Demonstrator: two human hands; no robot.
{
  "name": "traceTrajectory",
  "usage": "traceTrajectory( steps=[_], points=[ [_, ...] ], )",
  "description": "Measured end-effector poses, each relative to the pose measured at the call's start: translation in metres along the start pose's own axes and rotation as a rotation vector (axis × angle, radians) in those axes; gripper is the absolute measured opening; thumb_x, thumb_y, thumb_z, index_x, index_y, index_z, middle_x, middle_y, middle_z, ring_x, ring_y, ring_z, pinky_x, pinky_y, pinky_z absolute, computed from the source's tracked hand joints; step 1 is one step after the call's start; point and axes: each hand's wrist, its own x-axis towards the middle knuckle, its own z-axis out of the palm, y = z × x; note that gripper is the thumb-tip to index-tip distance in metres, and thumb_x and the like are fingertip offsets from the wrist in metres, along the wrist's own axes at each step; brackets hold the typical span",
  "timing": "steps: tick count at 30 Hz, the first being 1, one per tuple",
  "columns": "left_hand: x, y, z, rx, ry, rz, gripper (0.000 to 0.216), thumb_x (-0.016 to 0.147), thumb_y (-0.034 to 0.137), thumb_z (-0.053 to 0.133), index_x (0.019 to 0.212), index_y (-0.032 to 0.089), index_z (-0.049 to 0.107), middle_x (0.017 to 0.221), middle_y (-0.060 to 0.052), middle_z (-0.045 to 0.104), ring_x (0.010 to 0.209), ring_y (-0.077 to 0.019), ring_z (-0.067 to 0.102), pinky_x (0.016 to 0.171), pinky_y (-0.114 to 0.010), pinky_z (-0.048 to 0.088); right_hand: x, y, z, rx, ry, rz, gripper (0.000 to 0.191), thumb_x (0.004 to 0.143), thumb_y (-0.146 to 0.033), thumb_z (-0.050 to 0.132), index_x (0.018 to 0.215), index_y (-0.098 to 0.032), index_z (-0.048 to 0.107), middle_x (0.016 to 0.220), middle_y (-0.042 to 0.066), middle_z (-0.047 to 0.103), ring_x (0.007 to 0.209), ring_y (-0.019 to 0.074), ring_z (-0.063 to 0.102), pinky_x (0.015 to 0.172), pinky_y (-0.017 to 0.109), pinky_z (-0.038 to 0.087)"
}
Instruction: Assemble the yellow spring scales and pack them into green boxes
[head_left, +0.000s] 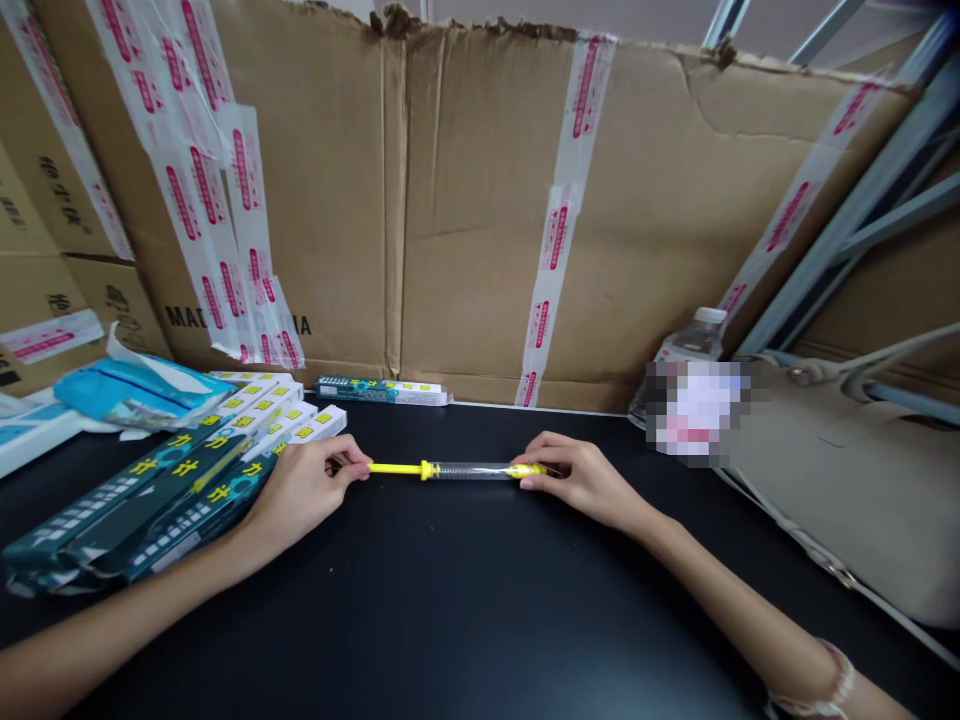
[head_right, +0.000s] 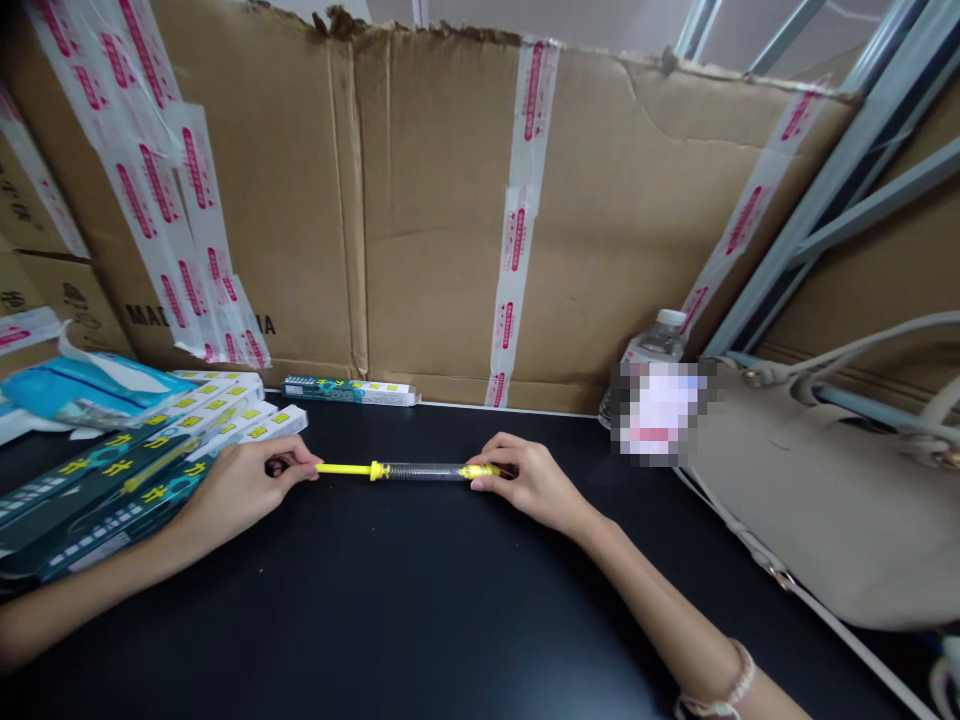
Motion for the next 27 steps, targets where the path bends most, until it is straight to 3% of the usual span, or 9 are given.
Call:
traceTrajectory(
  steps=[9,12,16,27],
  points=[
    [-0.001,0.007,0.003,-0.007,-0.056,0.056,0.019,0.083,0.039,0.062,0.081,0.026,0.076,0.082,0.001,0.076,0.069,-0.0184,0.062,0.064,-0.027,0.044,0.004,-0.011,0.033,0.052,0.087,0.052,0.047,0.075,-0.051,0.078,0.114,-0.026,0.072,0.089,0.003,0.073,0.072,0.0192,0.061,0.065,0.03,0.046],
    [0.002,0.002,0.003,0.001,-0.061,0.04,0.018,0.083,0.04,0.064,0.082,0.027,0.076,0.085,0.0,0.076,0.077,-0.0209,0.065,0.069,-0.029,0.047,0.005,-0.008,0.032,0.06,0.105,0.076,0.038,0.086,-0.05,0.067,0.115,-0.026,0.072,0.091,0.003,0.076,0.076,0.0208,0.065,0.068,0.031,0.048],
    [0.004,-0.004,0.004,0.018,-0.064,0.057,0.017,0.079,0.041,0.069,0.089,0.028,0.076,0.097,-0.001,0.076,0.094,-0.0258,0.066,0.085,-0.036,0.049,0.006,-0.006,0.03,0.031,0.141,0.075,0.033,0.096,-0.046,0.05,0.102,-0.028,0.077,0.1,0.005,0.077,0.092,0.0257,0.066,0.083,0.038,0.048],
    [-0.002,-0.001,0.01,0.051,-0.087,0.081,0.067,0.066,0.045,0.085,0.123,0.025,0.057,0.125,-0.008,0.064,0.12,-0.0315,0.057,0.104,-0.048,0.042,0.005,0.006,0.029,-0.034,0.268,0.174,0.04,0.098,-0.048,0.042,0.103,-0.023,0.073,0.107,0.011,0.073,0.101,0.0303,0.066,0.092,0.046,0.048]
  ],
)
